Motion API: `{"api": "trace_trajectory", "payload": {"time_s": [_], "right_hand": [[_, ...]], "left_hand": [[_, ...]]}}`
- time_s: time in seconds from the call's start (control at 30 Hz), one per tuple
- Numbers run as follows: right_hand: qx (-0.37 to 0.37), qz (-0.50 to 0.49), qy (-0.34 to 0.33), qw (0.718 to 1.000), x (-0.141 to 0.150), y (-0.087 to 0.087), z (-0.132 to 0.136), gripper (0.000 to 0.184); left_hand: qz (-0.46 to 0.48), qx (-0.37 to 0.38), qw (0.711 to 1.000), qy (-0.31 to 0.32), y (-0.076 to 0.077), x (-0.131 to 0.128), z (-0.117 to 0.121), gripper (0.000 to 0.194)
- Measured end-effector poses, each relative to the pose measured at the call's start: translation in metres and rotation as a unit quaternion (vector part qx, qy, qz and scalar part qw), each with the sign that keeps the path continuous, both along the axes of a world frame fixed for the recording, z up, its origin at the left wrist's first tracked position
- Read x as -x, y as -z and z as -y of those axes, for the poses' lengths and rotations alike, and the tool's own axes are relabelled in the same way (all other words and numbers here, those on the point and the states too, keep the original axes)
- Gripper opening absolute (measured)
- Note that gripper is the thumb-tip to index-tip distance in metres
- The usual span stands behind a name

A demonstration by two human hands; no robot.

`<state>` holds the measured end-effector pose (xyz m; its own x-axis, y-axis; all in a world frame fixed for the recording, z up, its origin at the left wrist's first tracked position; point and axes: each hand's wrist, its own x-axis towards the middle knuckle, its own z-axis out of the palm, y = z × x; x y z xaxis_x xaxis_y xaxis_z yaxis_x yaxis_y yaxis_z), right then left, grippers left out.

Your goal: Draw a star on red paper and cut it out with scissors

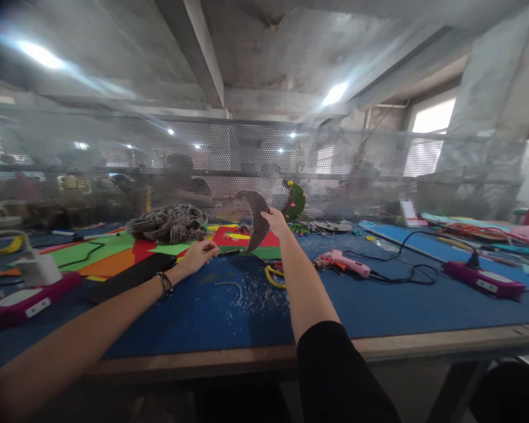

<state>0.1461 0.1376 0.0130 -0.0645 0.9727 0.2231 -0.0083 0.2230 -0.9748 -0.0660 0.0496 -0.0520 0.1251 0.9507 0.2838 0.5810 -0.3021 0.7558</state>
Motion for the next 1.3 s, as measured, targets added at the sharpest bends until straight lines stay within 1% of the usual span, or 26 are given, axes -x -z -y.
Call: {"api": "trace_trajectory", "payload": {"time_s": [0.17,0.27,0.33,0.43,0.6,0.67,0.73,0.9,1.07,1.17,1.3], "right_hand": [[0.006,-0.046,-0.03,0.998,0.008,0.007,-0.001,0.029],[0.012,-0.078,-0.033,0.996,0.011,0.012,0.0,0.029],[0.012,-0.103,-0.031,0.994,0.012,0.016,0.0,0.029],[0.008,-0.147,-0.023,0.989,0.013,0.023,-0.001,0.029],[-0.01,-0.222,0.003,0.975,0.008,0.032,-0.007,0.029],[-0.024,-0.248,0.014,0.968,0.005,0.034,-0.009,0.028],[-0.037,-0.269,0.022,0.962,0.002,0.036,-0.011,0.029],[-0.051,-0.304,0.018,0.951,0.0,0.041,-0.011,0.029],[-0.053,-0.323,0.0,0.945,0.002,0.045,-0.009,0.028],[-0.056,-0.327,-0.013,0.943,0.001,0.045,-0.008,0.028],[-0.063,-0.329,-0.029,0.942,0.002,0.046,-0.007,0.028]], "left_hand": [[-0.037,-0.022,0.999,0.005,-0.002,-0.004,0.005,0.029],[-0.066,-0.035,0.997,0.026,-0.002,-0.006,0.007,0.029],[-0.094,-0.039,0.993,0.052,-0.002,-0.007,0.008,0.028],[-0.152,-0.035,0.982,0.11,-0.003,-0.008,0.011,0.028],[-0.256,-0.022,0.942,0.214,-0.012,-0.008,0.02,0.024],[-0.278,-0.023,0.929,0.242,-0.016,-0.008,0.023,0.026],[-0.29,-0.027,0.922,0.256,-0.018,-0.008,0.025,0.029],[-0.315,-0.027,0.909,0.272,-0.016,-0.015,0.026,0.015],[-0.327,-0.017,0.905,0.271,-0.011,-0.02,0.025,0.023],[-0.312,-0.015,0.913,0.261,-0.01,-0.021,0.024,0.024],[-0.263,-0.002,0.938,0.228,-0.01,-0.019,0.023,0.025]]}}
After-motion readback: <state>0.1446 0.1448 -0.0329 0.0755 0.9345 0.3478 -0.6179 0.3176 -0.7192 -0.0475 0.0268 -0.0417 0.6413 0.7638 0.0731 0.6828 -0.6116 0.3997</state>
